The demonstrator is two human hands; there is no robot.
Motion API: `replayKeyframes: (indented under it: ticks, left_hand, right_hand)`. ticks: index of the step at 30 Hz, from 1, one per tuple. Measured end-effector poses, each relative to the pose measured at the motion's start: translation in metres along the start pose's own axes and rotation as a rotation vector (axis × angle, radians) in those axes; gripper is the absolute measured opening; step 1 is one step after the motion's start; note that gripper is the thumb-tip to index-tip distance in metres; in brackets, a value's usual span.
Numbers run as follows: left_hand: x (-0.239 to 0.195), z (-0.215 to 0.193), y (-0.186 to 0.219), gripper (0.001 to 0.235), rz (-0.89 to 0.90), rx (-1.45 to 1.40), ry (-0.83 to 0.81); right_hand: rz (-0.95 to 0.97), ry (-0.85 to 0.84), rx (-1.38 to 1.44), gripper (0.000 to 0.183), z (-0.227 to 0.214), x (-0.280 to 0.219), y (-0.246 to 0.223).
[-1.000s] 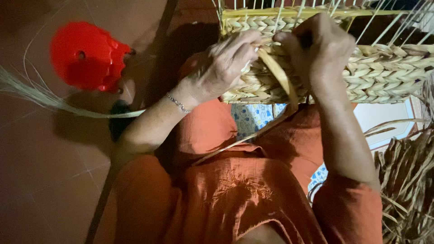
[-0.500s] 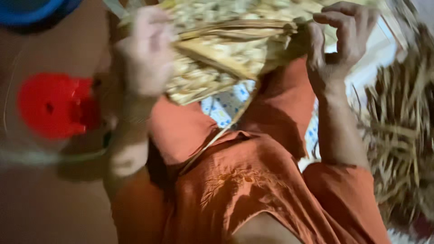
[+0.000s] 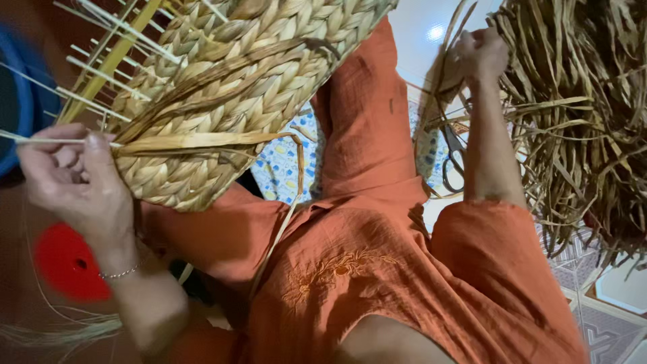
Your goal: The person weaves a basket by hand, interlacing dried palm leaves through a vertical bamboo frame. They repeatedly pull, tuck, and tighten the strands to build up the basket walls.
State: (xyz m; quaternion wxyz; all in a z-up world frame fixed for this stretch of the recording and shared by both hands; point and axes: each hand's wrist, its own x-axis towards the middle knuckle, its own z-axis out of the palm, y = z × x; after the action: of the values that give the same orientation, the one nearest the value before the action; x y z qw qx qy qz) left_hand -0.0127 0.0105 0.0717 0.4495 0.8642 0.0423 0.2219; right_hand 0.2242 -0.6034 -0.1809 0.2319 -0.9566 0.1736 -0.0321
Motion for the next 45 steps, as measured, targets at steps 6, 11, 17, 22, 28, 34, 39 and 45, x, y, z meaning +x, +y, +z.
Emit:
replayKeyframes:
  ticks: [6, 11, 17, 22, 28, 34, 39, 45]
  left_hand:
    - [-0.002, 0.000, -0.001, 0.013, 0.020, 0.019, 0.000]
    - [0.007, 0.002, 0.022, 0.019, -0.068, -0.019, 0.066]
    - [0.002, 0.040, 0.067, 0.027, 0.173, -0.083, -0.017]
    - [0.003, 0.103, 0.088, 0.033, 0.220, -0.344, -0.461]
    - [0.009, 0.168, 0.060, 0.033, -0.047, -0.593, -0.430]
    - [0.007, 0.160, 0.052, 0.031, -0.068, -0.741, -0.243]
    - [0.009, 0.156, 0.060, 0.033, -0.193, -0.901, -0.297]
    - [0.003, 0.169, 0.047, 0.017, -0.150, -0.823, -0.269]
  right_hand:
    - [-0.126, 0.056, -0.217, 0.031, 0.026, 0.006, -0.035]
    - [-0.107, -0.101, 0.676, 0.014, -0.002, -0.016, -0.066]
    - [-0.440, -0.284, 1.176, 0.011, -0.092, -0.099, -0.134]
    - [-0.704, -0.401, 1.061, 0.016, -0.121, -0.176, -0.185]
    - [-0.997, -0.459, 0.631, 0.020, -0.110, -0.212, -0.210]
    - [-0.462, -0.858, 1.036, 0.012, -0.094, -0.210, -0.203]
    - [-0.623, -0.690, 0.842, 0.015, -0.084, -0.209, -0.201]
    - [-0.536, -0.709, 1.023, 0.011, -0.088, -0.211, -0.204]
